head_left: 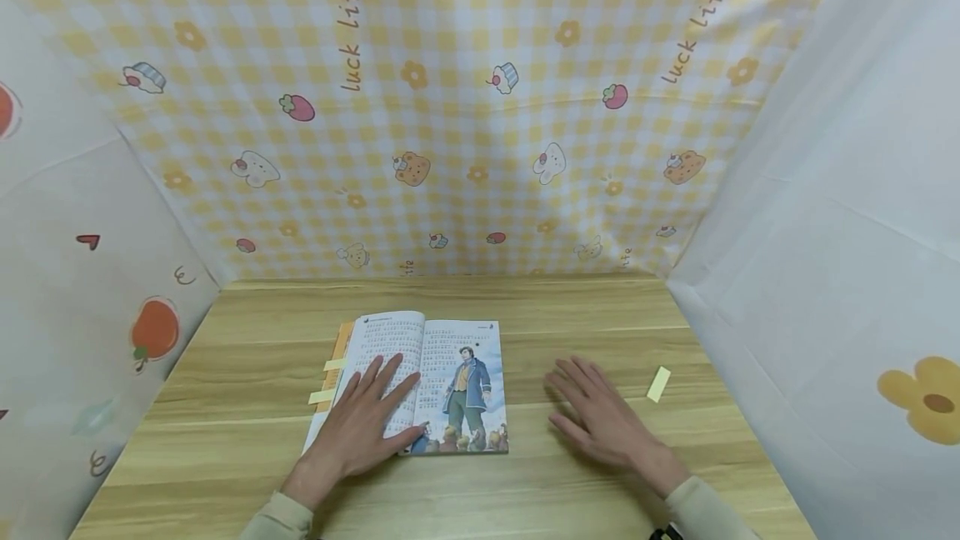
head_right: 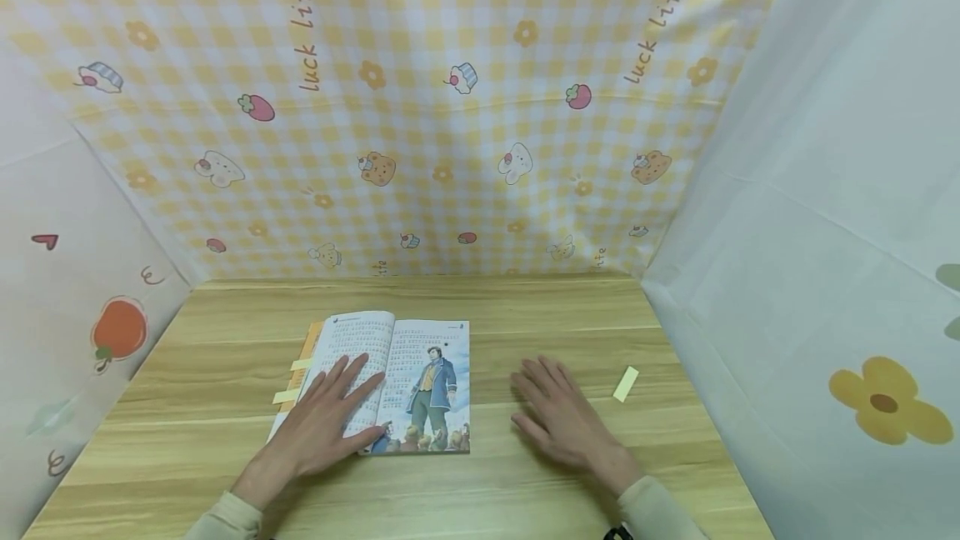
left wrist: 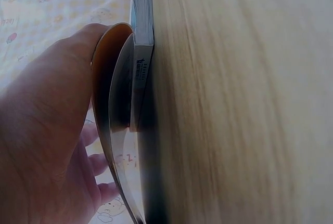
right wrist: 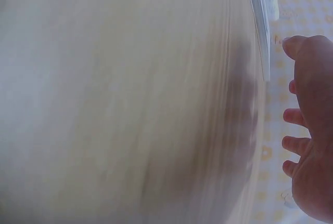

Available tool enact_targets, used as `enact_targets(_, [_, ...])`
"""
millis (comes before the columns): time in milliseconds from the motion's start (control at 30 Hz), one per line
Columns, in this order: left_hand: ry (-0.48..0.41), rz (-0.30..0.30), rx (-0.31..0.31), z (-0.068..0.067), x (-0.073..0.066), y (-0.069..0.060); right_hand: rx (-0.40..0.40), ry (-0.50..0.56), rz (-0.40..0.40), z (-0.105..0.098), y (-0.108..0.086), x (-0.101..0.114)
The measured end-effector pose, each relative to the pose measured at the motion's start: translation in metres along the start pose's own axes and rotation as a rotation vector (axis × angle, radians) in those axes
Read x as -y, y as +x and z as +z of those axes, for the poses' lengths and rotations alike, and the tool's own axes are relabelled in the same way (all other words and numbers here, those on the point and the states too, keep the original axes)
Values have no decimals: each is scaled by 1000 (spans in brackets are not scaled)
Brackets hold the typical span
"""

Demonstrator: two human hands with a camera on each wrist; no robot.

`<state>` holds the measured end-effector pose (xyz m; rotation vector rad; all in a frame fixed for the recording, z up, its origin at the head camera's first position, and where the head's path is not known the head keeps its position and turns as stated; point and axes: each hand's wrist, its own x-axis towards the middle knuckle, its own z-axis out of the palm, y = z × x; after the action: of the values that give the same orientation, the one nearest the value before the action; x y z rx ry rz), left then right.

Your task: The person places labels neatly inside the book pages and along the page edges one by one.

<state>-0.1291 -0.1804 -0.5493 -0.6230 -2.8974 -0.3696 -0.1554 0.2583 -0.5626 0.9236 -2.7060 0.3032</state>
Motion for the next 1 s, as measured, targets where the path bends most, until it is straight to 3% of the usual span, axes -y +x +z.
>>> enact_targets(500, [-18,-16,10,1,-1,0,-57,-10,93,-8,-24,-27])
enact_targets(1000, [-32,-35,27,-1,-2,0,-65,12,188,-18,-45,-51])
